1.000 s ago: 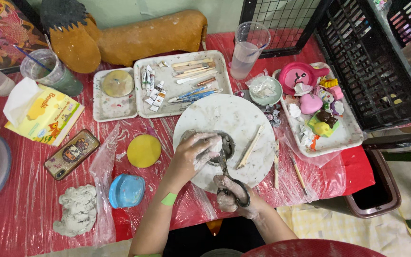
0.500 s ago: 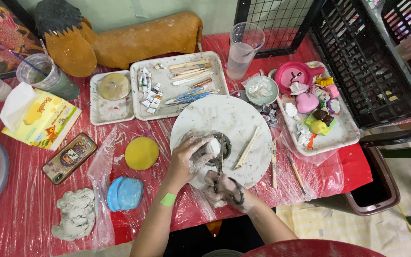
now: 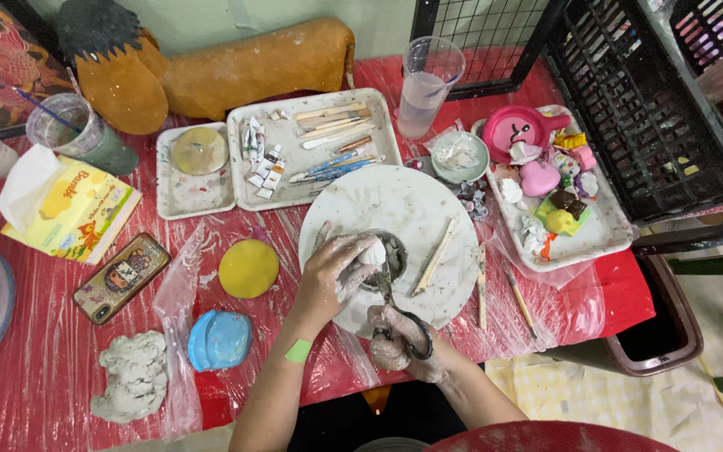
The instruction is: The person sits at a craft table shaping white clay by hand, rolling and pressing it into balls on a plate. They use scissors to cut pieces of clay-like material and place the cut pieces into a small bowl, repeating the shaping and cutting across the episode.
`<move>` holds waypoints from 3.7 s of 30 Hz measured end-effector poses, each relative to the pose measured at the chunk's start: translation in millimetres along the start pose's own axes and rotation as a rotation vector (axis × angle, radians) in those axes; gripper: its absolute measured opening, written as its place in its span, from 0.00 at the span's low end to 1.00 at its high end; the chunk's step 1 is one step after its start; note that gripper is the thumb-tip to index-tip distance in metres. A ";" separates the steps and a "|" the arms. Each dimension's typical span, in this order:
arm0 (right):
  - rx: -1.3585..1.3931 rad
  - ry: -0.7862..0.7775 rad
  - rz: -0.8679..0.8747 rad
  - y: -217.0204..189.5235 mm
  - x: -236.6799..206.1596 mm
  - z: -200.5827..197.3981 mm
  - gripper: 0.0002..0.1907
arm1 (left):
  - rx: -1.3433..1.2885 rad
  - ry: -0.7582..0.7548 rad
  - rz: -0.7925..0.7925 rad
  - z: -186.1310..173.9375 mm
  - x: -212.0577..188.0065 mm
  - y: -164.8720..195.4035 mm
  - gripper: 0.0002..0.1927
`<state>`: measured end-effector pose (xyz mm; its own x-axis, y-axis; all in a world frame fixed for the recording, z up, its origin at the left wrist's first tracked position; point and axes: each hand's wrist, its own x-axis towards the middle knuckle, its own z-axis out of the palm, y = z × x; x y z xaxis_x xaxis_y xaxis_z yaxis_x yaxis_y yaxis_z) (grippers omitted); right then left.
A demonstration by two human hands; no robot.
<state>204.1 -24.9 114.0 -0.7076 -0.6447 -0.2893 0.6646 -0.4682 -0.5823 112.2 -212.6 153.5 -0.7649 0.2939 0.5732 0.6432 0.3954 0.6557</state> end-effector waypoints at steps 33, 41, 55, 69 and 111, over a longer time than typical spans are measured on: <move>-1.782 1.093 0.304 -60.2 -114.6 -152.0 0.42 | 0.110 -0.050 -0.275 -27.0 -25.0 -45.1 0.21; -2.186 0.980 0.796 -56.7 -88.2 -167.4 0.45 | 0.305 -0.082 -0.355 -41.2 -53.8 -14.7 0.13; -2.301 1.214 0.033 -85.5 -97.2 -124.4 0.19 | 0.371 -0.188 -0.278 -31.4 -57.8 -21.8 0.07; -1.729 0.774 -0.905 -117.2 -33.0 -9.2 0.15 | 0.629 -0.138 -0.060 0.6 -22.6 -5.0 0.15; -2.247 0.739 -0.675 -128.3 -5.0 -62.2 0.27 | 0.029 -0.318 -0.168 9.4 51.6 -56.8 0.64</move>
<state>107.4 75.9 142.9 -0.8769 -0.3007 0.3749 -0.3602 0.9276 -0.0986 35.8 -211.7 141.3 -0.8351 0.4768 0.2744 0.5100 0.4840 0.7111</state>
